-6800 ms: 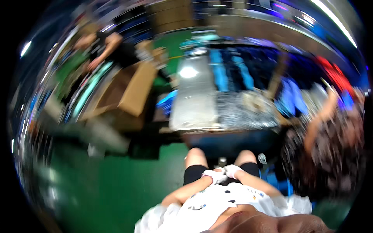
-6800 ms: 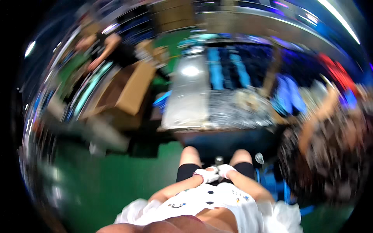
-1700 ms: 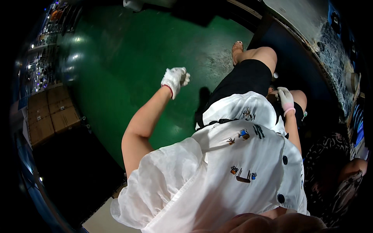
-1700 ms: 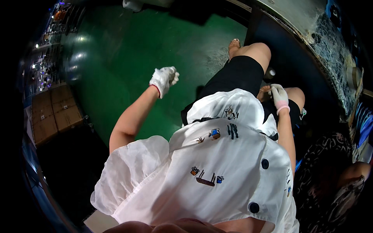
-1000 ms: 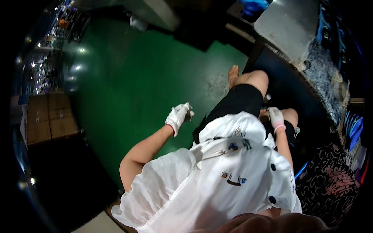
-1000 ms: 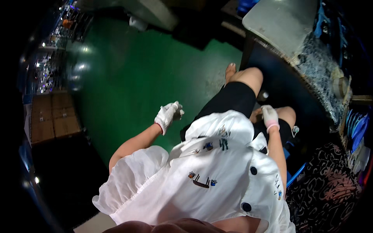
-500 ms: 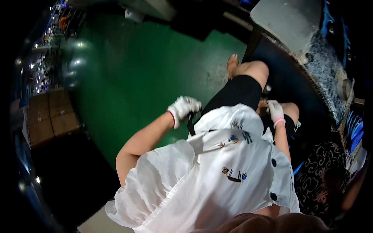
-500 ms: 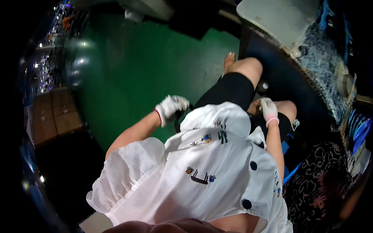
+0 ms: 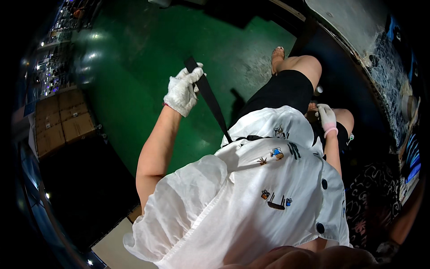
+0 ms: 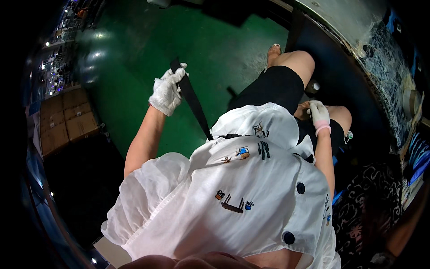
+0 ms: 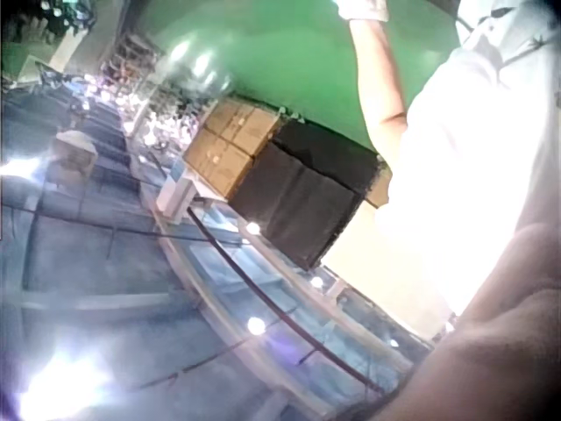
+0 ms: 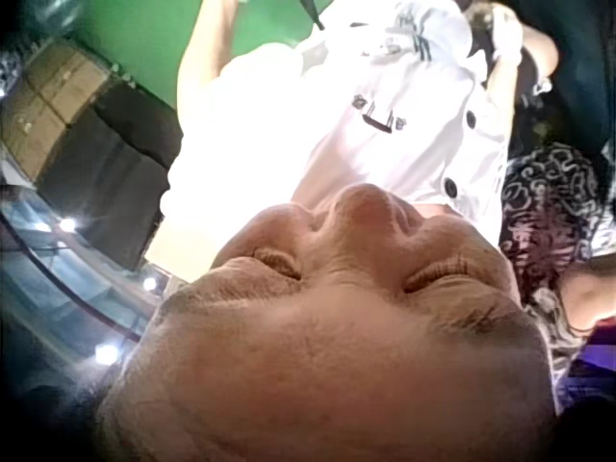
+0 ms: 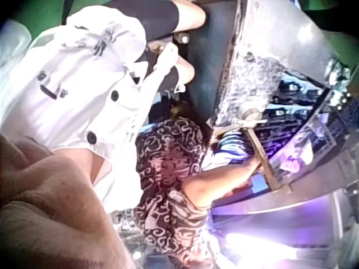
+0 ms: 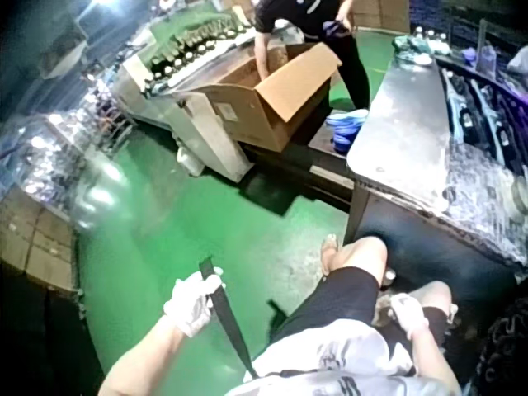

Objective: The person applies glue to the interior bottom and perimeter of several blue clogs using a small brush dipped in a glue container, then places them onto a conveyor belt.

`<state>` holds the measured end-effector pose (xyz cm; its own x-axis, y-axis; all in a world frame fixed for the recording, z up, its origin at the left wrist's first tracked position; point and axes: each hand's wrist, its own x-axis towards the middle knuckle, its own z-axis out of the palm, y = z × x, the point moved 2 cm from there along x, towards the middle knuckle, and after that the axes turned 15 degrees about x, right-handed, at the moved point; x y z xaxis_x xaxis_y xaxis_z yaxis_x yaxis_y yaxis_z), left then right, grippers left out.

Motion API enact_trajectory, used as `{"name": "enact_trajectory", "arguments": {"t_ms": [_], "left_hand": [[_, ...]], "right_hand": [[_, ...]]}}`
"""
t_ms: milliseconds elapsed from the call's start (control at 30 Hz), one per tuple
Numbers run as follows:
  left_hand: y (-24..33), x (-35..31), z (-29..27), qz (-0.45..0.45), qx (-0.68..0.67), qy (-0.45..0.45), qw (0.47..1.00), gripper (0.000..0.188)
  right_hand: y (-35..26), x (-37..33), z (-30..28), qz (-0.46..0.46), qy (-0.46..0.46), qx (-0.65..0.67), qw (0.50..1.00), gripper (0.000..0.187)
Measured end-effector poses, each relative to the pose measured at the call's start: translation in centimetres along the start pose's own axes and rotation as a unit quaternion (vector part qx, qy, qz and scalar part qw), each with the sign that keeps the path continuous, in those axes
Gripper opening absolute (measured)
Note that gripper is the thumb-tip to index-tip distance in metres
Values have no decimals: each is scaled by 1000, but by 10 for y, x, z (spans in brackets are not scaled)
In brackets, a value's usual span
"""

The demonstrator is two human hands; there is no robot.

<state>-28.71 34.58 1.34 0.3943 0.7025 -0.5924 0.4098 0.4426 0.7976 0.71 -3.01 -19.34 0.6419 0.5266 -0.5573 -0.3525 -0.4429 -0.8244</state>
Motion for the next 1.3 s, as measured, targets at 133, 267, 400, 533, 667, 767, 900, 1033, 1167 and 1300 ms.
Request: {"name": "enact_trajectory", "arguments": {"t_ms": [133, 267, 400, 533, 667, 767, 900, 1033, 1167, 1300], "left_hand": [[15, 7, -4, 6, -79, 50, 996, 9], [38, 9, -10, 39, -22, 140, 989, 17], [40, 20, -38, 75, -4, 194, 978, 23], [41, 18, -47, 75, -16, 201, 977, 26], [31, 26, -50, 73, 25, 202, 976, 26], [10, 52, -66, 50, 141, 201, 968, 21], [-48, 92, -117, 70, 878, 34, 472, 26], [-59, 109, -73, -44, 852, -45, 519, 50], [-55, 140, -37, 71, 758, 91, 642, 47], [17, 135, 86, 417, 564, 128, 701, 39]], "right_hand": [[-10, -5, -1, 19, 7, 14, 1000, 27], [-14, -2, -1, 17, 15, 0, 1000, 27], [-14, 3, 3, 3, 12, 0, 1000, 28], [-17, 0, 2, -25, 7, -17, 1000, 27], [13, 5, -6, -60, 4, 23, 998, 23], [22, 5, -4, -56, 16, 22, 998, 23], [9, -4, 9, -37, 32, 55, 997, 23], [-5, -12, 4, -52, 60, 49, 996, 23], [-18, -17, 7, -26, 72, 69, 995, 23], [-40, -32, 6, -107, 144, 40, 983, 22]]}}
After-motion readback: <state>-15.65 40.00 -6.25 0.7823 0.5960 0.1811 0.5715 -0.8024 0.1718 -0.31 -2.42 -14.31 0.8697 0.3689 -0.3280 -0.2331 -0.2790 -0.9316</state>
